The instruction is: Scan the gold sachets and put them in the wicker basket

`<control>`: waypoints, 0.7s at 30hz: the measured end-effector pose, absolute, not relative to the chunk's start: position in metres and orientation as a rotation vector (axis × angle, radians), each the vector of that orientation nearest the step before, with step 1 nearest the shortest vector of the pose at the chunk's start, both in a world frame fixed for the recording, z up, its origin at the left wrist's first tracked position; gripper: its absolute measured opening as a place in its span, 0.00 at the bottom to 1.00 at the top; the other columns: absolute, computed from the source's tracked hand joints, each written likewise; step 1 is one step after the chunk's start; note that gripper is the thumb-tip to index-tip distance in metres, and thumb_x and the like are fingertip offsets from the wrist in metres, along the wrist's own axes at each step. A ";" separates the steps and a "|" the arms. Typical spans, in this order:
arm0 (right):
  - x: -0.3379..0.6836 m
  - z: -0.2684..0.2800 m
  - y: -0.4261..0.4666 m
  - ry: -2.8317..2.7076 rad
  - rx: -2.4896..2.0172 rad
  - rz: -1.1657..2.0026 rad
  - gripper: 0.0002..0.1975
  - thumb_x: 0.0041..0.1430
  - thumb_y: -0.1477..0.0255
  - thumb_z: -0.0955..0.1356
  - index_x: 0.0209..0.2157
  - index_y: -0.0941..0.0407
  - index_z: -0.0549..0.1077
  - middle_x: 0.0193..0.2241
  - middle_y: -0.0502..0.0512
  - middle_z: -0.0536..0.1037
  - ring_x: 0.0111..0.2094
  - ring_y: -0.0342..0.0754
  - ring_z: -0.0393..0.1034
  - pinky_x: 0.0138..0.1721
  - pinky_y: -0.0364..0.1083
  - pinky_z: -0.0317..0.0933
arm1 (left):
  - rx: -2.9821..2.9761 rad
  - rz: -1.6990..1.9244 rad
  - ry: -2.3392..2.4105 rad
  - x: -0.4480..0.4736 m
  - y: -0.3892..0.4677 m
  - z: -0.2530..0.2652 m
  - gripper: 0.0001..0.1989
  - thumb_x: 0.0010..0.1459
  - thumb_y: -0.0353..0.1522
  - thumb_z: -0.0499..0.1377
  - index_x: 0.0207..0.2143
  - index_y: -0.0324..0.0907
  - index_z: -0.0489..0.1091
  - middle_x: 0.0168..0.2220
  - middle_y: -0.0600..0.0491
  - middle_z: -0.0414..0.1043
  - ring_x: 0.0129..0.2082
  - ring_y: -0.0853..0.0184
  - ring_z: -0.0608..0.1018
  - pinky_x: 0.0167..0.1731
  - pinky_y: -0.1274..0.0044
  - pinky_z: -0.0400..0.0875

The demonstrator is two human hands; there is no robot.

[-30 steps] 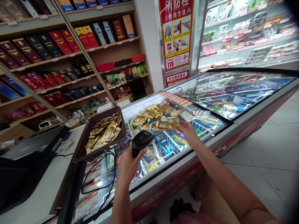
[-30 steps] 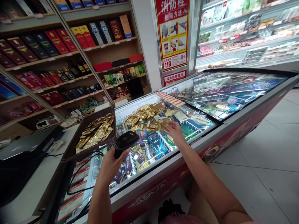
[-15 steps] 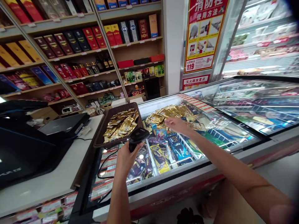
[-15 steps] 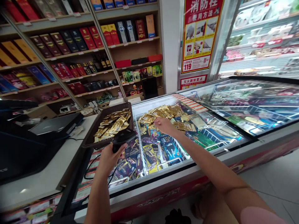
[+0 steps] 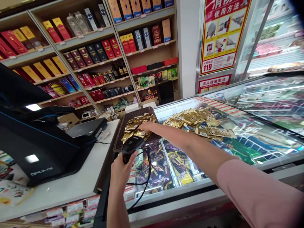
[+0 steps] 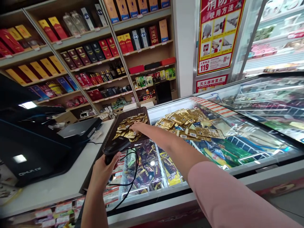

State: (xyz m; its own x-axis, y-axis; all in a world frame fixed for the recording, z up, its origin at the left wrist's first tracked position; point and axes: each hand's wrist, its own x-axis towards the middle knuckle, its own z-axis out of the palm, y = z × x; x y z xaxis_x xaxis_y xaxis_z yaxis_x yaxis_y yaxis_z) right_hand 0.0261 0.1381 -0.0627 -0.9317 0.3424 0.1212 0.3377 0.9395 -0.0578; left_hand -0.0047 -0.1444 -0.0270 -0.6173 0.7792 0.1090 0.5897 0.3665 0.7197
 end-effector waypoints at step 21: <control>0.268 -0.072 0.055 -2.086 -0.981 -0.252 0.24 0.54 0.67 0.70 0.51 0.61 0.66 0.42 0.64 0.68 0.47 0.58 0.62 0.48 0.53 0.60 | 1.480 1.206 2.185 0.081 -0.125 -0.028 0.23 0.49 0.53 0.59 0.24 0.40 0.69 0.18 0.56 0.66 0.21 0.68 0.68 0.22 0.79 0.57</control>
